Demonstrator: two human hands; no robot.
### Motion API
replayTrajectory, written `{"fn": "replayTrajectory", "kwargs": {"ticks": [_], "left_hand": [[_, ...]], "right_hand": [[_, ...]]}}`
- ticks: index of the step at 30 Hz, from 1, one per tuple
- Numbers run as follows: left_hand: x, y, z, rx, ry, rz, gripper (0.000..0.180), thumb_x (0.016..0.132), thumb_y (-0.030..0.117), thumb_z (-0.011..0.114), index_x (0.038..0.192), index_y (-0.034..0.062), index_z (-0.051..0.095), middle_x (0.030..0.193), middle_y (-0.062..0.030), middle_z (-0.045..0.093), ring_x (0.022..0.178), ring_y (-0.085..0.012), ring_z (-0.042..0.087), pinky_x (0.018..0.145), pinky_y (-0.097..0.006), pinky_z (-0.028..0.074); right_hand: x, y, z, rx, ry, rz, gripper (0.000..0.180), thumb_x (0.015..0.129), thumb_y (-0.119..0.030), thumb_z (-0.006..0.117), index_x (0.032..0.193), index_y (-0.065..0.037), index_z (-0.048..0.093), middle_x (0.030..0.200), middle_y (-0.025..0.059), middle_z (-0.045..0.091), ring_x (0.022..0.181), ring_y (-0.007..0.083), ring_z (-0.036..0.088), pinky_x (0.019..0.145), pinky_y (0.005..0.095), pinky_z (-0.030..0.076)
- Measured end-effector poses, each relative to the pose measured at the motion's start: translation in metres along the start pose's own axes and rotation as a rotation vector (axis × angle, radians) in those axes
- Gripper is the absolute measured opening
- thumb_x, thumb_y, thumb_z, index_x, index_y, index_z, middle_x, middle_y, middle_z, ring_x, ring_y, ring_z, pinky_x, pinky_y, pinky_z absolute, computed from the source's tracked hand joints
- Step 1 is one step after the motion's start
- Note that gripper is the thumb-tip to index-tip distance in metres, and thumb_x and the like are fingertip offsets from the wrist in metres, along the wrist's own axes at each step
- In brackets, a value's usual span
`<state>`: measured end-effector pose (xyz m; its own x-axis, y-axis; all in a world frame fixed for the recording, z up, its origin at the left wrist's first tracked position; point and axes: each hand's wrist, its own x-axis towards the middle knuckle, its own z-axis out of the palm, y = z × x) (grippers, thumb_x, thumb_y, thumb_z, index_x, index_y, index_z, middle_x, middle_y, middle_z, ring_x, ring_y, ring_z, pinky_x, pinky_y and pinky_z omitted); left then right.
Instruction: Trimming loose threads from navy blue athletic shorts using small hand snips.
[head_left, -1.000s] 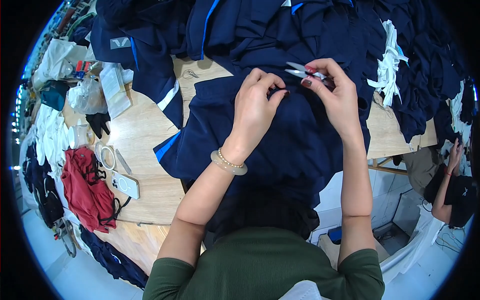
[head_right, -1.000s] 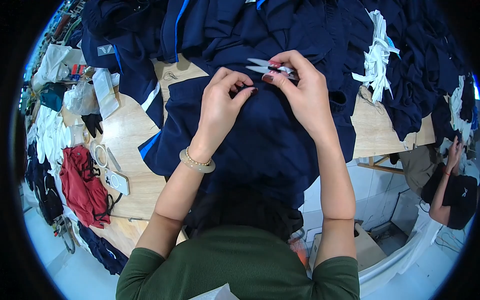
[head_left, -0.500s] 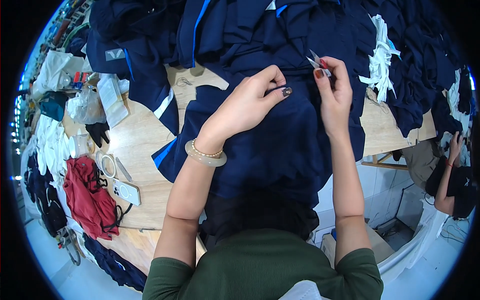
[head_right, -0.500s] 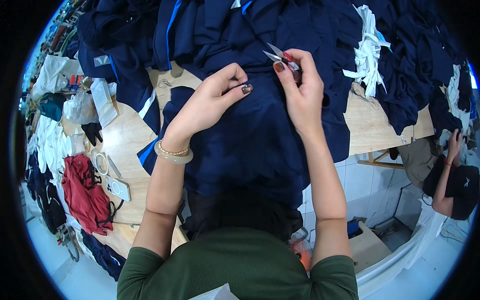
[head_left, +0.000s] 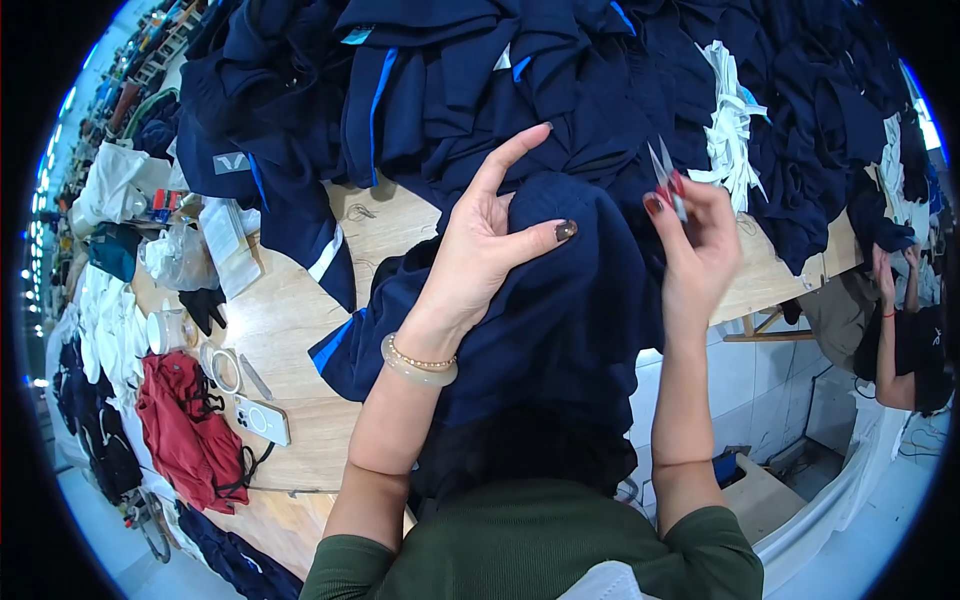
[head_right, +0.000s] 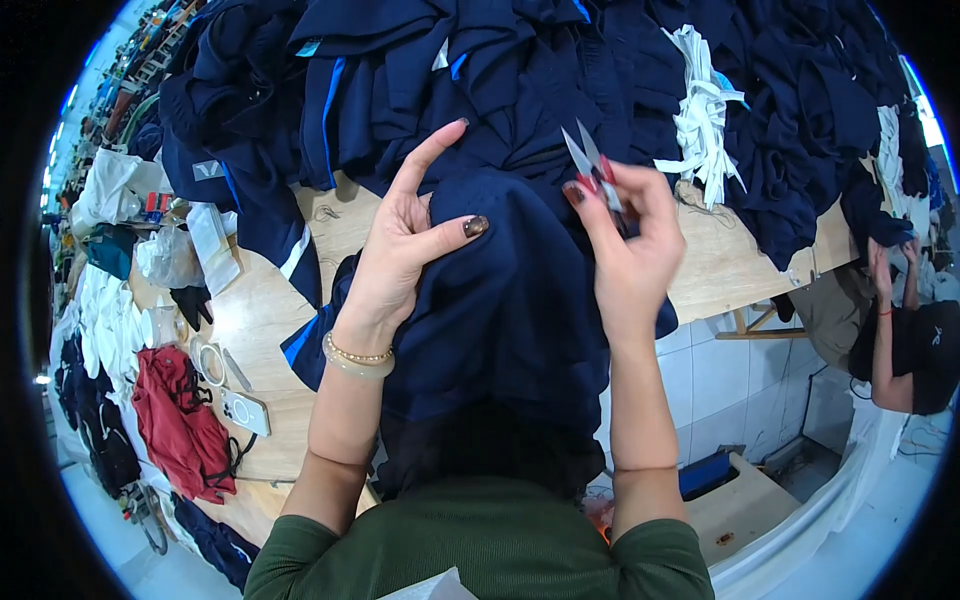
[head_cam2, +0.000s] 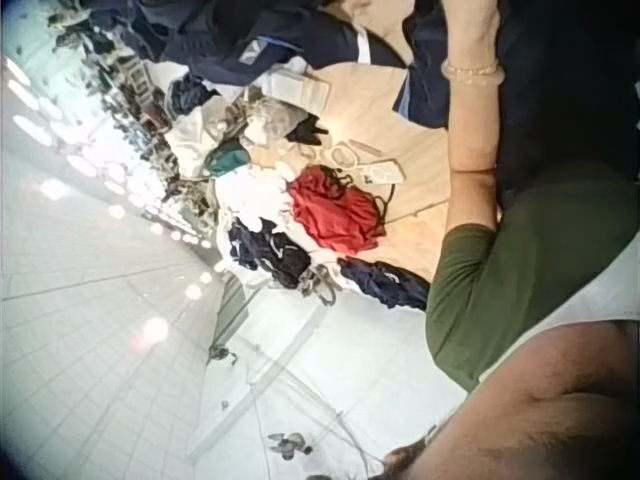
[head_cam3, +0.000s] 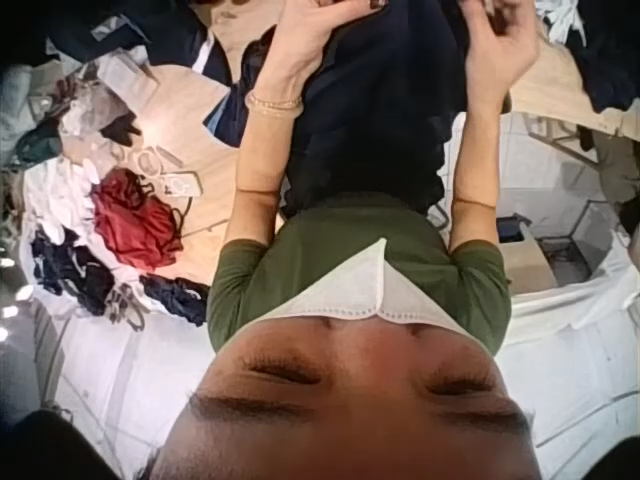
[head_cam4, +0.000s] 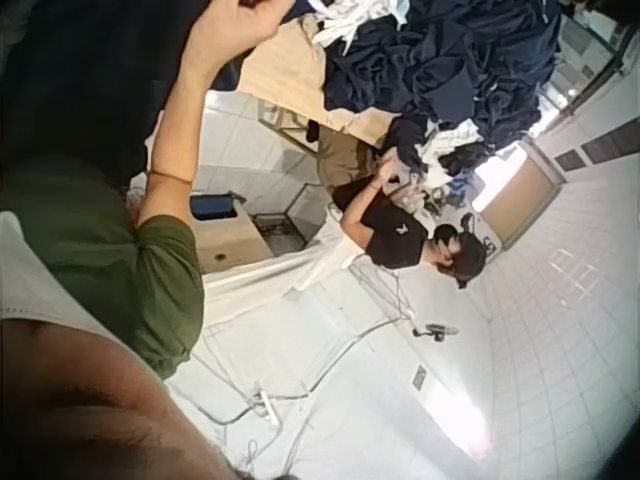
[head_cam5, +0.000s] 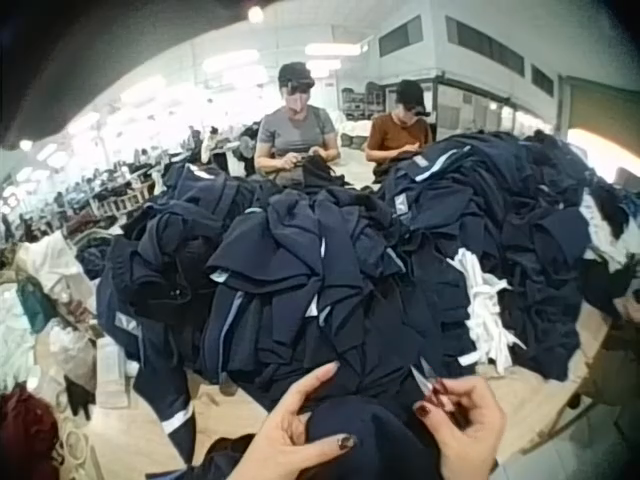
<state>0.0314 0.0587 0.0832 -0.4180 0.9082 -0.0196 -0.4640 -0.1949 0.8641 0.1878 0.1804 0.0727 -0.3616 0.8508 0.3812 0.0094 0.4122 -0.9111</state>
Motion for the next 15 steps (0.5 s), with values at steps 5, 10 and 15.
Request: {"fn": "replayTrajectory", "kwargs": {"ticks": [5, 10, 15], "left_hand": [[0.002, 0.001, 0.011, -0.043, 0.013, 0.025, 0.074, 0.077, -0.012, 0.069, 0.143, 0.0025, 0.038, 0.118, -0.0123, 0.059, 0.100, -0.0132, 0.062, 0.092, -0.027, 0.052], [0.000, 0.003, 0.017, 0.057, 0.024, 0.116, 0.073, 0.078, -0.013, 0.068, 0.143, 0.0018, 0.038, 0.112, -0.0119, 0.061, 0.098, -0.0133, 0.063, 0.091, -0.027, 0.053], [-0.002, 0.006, 0.019, 0.129, 0.011, 0.141, 0.071, 0.079, -0.013, 0.064, 0.143, 0.0010, 0.037, 0.108, -0.0112, 0.063, 0.096, -0.0125, 0.063, 0.090, -0.026, 0.053]], "right_hand": [[-0.021, -0.029, -0.018, -0.130, -0.121, -0.023, 0.016, 0.079, -0.006, 0.076, 0.090, 0.001, 0.068, 0.079, 0.0011, 0.064, 0.067, 0.0053, 0.051, 0.059, 0.0202, 0.039], [-0.019, -0.032, -0.017, -0.146, -0.207, -0.091, 0.020, 0.076, -0.006, 0.078, 0.091, 0.003, 0.068, 0.077, 0.0057, 0.063, 0.065, 0.0099, 0.053, 0.057, 0.0224, 0.040], [-0.016, -0.036, -0.017, -0.192, -0.231, -0.146, 0.019, 0.075, -0.005, 0.078, 0.089, 0.003, 0.067, 0.074, 0.0061, 0.061, 0.064, 0.0113, 0.052, 0.056, 0.0237, 0.040]]}}
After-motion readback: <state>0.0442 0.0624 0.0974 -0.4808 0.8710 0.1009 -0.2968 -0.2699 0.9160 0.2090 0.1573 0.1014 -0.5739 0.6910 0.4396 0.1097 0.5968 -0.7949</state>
